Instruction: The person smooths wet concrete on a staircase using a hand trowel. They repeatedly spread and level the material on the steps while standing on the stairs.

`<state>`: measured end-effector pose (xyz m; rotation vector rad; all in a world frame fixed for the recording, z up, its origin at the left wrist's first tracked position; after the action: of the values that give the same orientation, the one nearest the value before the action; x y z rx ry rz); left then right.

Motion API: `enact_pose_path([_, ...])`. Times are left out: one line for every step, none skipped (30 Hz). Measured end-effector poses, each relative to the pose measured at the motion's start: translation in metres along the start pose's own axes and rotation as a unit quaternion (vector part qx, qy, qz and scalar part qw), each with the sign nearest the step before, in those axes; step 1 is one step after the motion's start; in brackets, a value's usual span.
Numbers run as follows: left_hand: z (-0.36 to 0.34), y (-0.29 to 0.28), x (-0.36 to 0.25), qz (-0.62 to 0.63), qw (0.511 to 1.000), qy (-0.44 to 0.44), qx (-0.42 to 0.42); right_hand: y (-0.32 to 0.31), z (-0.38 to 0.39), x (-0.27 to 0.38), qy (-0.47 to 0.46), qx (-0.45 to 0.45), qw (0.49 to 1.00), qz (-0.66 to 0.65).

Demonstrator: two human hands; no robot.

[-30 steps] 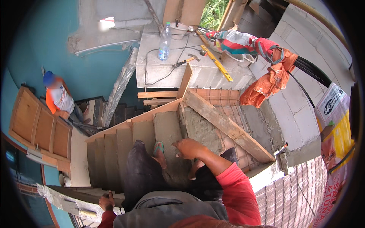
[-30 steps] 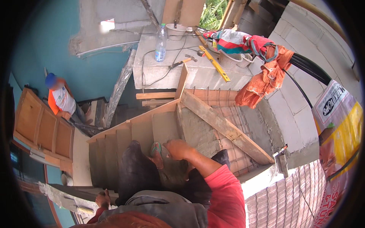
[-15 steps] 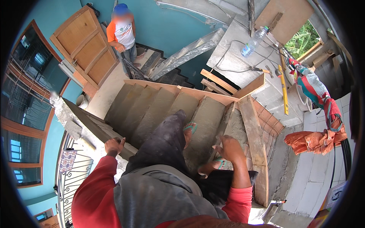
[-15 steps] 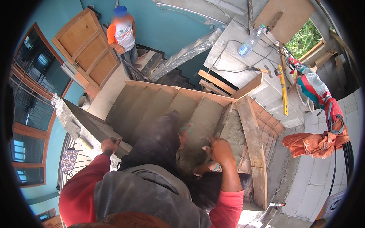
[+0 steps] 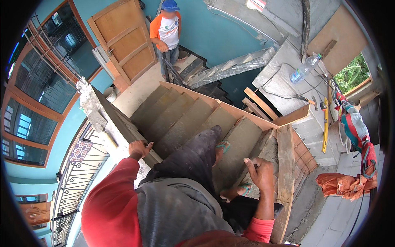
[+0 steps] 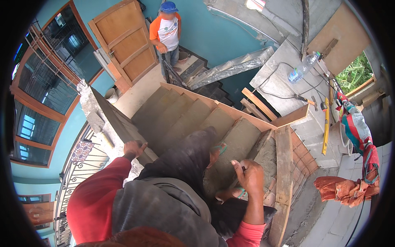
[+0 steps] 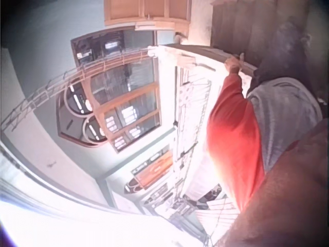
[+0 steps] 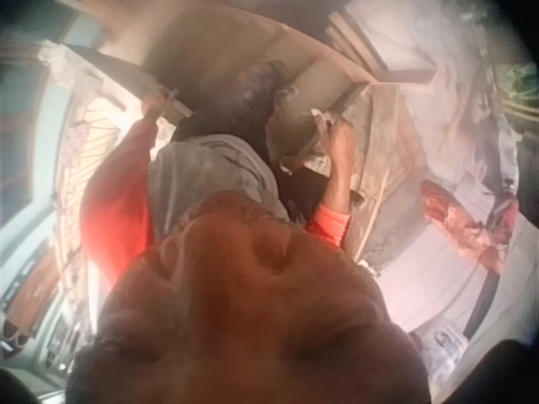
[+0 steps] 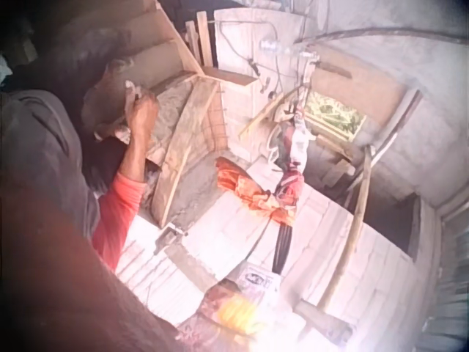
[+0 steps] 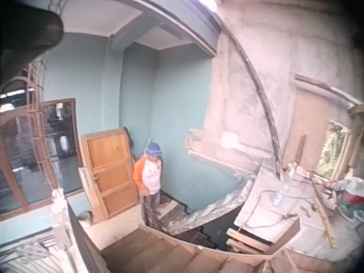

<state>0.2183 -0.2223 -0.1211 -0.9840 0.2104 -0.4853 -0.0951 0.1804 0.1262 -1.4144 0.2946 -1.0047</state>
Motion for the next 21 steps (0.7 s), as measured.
enact_pose_path([-0.001,0.002,-0.001,-0.002,1.0,0.008,-0.012,0.005,-0.001,-0.004,-0.04,-0.032,0.999,0.017])
enact_pose_path([0.0,0.003,-0.001,-0.001,1.0,0.009,-0.012,0.011,-0.002,-0.007,-0.08,-0.062,0.994,0.034])
enact_pose_path([0.001,0.002,-0.002,0.001,1.0,0.009,-0.013,0.017,-0.003,-0.01,-0.143,-0.119,0.982,0.019])
enact_pose_path([0.001,0.001,-0.002,0.002,1.0,0.009,-0.015,0.022,-0.004,-0.015,-0.139,-0.131,0.981,0.014])
enact_pose_path([0.001,0.0,-0.002,0.001,1.0,0.011,-0.013,0.025,-0.004,-0.019,-0.135,-0.144,0.98,0.009])
enact_pose_path([0.0,-0.001,-0.003,0.0,1.0,0.013,-0.012,0.027,-0.004,-0.022,-0.13,-0.157,0.979,0.003])
enact_pose_path([-0.001,-0.002,-0.004,-0.002,1.0,0.015,-0.01,0.028,-0.003,-0.025,-0.119,-0.14,0.983,-0.019])
enact_pose_path([-0.002,-0.001,-0.004,-0.002,1.0,0.018,-0.016,0.028,-0.003,-0.026,-0.108,-0.124,0.986,-0.041])
enact_pose_path([-0.004,0.001,-0.003,-0.003,1.0,0.021,-0.022,0.026,-0.002,-0.026,-0.095,-0.109,0.987,-0.064])
enact_pose_path([-0.005,0.003,-0.002,-0.005,0.999,0.025,-0.028,0.023,-0.002,-0.025,-0.072,-0.053,0.995,-0.036])
enact_pose_path([-0.003,0.007,0.001,-0.006,0.999,0.021,-0.028,0.014,-0.002,-0.013,-0.046,0.004,0.999,-0.01])
enact_pose_path([-0.004,0.007,0.002,-0.008,0.999,0.022,-0.029,0.009,0.0,-0.007,-0.014,0.058,0.998,0.016])
enact_pose_path([-0.004,0.009,0.002,-0.011,0.999,0.024,-0.03,0.01,0.001,-0.006,-0.044,0.033,0.998,0.014])
enact_pose_path([-0.004,0.008,0.001,-0.012,0.999,0.024,-0.032,0.013,-0.001,-0.007,-0.074,0.004,0.997,0.013])
enact_pose_path([-0.005,0.008,0.0,-0.013,0.999,0.025,-0.035,0.016,-0.002,-0.009,-0.103,-0.025,0.994,0.013])
enact_pose_path([-0.007,0.009,-0.001,-0.015,0.999,0.026,-0.037,0.018,0.0,-0.012,-0.108,-0.039,0.993,0.011])
enact_pose_path([-0.009,0.01,-0.001,-0.03,0.999,0.023,-0.038,0.021,0.0,-0.015,-0.116,-0.053,0.992,0.008])
enact_pose_path([-0.01,0.01,-0.001,-0.03,0.998,0.024,-0.044,0.023,0.001,-0.017,-0.125,-0.067,0.99,0.004])
enact_pose_path([-0.009,0.008,-0.002,-0.029,0.998,0.025,-0.049,0.024,0.002,-0.02,-0.121,-0.071,0.99,-0.001])
enact_pose_path([-0.007,0.009,-0.001,-0.028,0.998,0.024,-0.053,0.024,0.002,-0.024,-0.119,-0.072,0.99,-0.007])
enact_pose_path([-0.008,0.012,0.0,-0.027,0.997,0.024,-0.065,0.025,0.002,-0.027,-0.118,-0.074,0.99,-0.012])
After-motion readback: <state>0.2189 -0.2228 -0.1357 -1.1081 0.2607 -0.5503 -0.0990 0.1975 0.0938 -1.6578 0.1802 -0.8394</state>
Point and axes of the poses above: each hand's wrist, its own z-axis away from the middle knuckle, its own y-axis out of the palm, x = y × z, the point moved 2 cm from there along -z, towards the middle knuckle
